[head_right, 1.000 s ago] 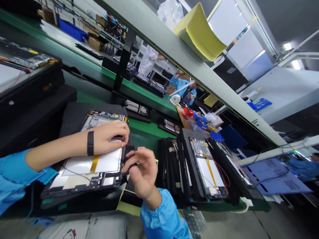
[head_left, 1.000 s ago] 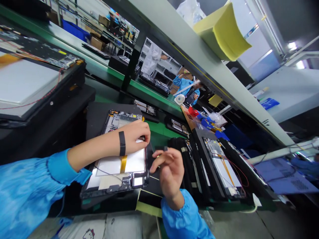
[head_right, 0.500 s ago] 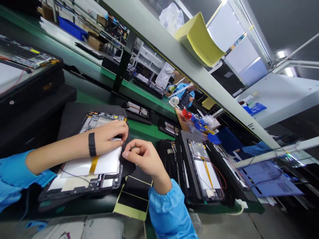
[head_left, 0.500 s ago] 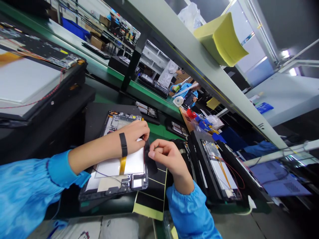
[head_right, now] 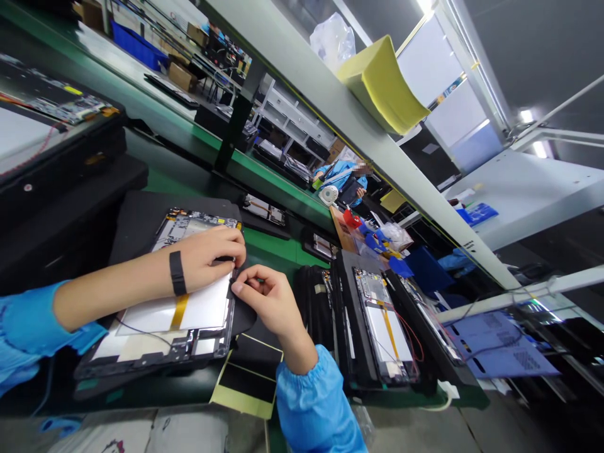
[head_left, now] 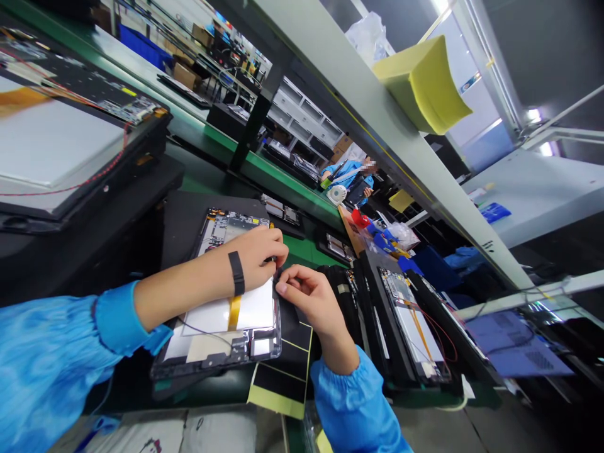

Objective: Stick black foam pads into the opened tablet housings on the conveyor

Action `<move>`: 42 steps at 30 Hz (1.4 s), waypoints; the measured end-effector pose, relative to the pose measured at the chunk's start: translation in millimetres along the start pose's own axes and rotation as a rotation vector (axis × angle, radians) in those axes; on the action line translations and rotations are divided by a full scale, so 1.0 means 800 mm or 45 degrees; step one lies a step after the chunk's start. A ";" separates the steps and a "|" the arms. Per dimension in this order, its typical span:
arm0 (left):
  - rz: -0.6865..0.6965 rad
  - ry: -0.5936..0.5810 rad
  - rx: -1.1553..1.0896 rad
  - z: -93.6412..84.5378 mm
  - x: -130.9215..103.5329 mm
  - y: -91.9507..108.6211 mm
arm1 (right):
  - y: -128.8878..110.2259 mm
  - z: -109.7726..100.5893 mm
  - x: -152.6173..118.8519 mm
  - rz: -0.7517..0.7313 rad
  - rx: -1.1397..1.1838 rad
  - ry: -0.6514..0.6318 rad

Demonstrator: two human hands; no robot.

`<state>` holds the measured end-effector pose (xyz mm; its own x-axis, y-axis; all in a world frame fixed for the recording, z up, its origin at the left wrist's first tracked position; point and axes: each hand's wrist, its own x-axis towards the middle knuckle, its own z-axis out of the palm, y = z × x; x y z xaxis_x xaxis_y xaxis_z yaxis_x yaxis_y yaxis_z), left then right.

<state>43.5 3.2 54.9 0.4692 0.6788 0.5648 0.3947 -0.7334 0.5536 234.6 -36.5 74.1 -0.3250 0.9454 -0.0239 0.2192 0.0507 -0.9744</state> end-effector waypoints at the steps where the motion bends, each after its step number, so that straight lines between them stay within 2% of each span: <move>1: -0.001 0.006 0.005 0.003 0.001 -0.002 | 0.000 0.000 0.000 -0.004 -0.008 -0.002; 6: -0.036 0.024 0.034 0.018 0.009 -0.014 | 0.001 -0.003 0.003 -0.031 -0.073 -0.037; 10: -0.030 0.020 0.030 0.016 0.008 -0.014 | 0.007 -0.004 0.010 -0.058 -0.091 0.011; 12: -0.009 0.010 0.021 0.009 0.005 -0.010 | 0.012 -0.002 0.007 -0.179 -0.173 0.152; 15: 0.017 -0.011 0.011 0.000 0.001 -0.004 | 0.019 0.004 -0.011 -0.559 -0.531 0.397; 16: 0.021 -0.017 0.010 -0.002 0.000 -0.003 | 0.020 0.005 -0.020 -0.677 -0.663 0.388; 18: 0.024 -0.030 0.009 -0.004 0.000 -0.003 | 0.021 0.005 -0.041 -0.827 -0.883 0.233; 21: 0.028 -0.049 0.012 -0.002 0.001 -0.005 | 0.018 0.003 -0.068 -0.908 -1.090 0.037; 24: 0.034 -0.063 0.021 -0.002 0.002 -0.007 | 0.012 0.003 -0.076 -0.845 -1.092 0.000; 27: 0.039 -0.066 0.032 -0.005 0.002 -0.008 | 0.009 0.006 -0.062 -0.717 -1.029 0.037; 30: 0.040 -0.069 0.043 -0.006 0.000 -0.008 | 0.007 0.010 -0.054 -0.634 -1.046 -0.009; 34: 0.045 -0.080 0.056 -0.008 0.002 -0.006 | 0.004 0.010 -0.085 -0.621 -0.884 -0.085; 36: 0.044 -0.079 0.062 -0.012 0.005 -0.005 | 0.007 0.008 -0.099 -0.621 -0.709 0.020; 38: 0.044 -0.083 0.070 -0.018 0.002 -0.007 | 0.015 0.006 -0.099 -0.520 -0.522 0.240; 39: 0.042 -0.070 0.088 -0.022 -0.005 -0.008 | 0.022 0.005 -0.093 -0.432 -0.428 0.332; 41: 0.002 0.030 0.170 -0.026 -0.041 -0.011 | 0.035 0.006 -0.074 -0.229 -0.257 0.377; 42: -0.040 0.167 0.261 -0.027 -0.069 -0.013 | 0.041 0.008 -0.064 -0.146 -0.185 0.355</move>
<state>-3.1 -25.8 31.2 0.3532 0.6906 0.6312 0.5657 -0.6950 0.4438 252.7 -84.9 41.6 -0.0952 0.9815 0.1660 0.3308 0.1885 -0.9247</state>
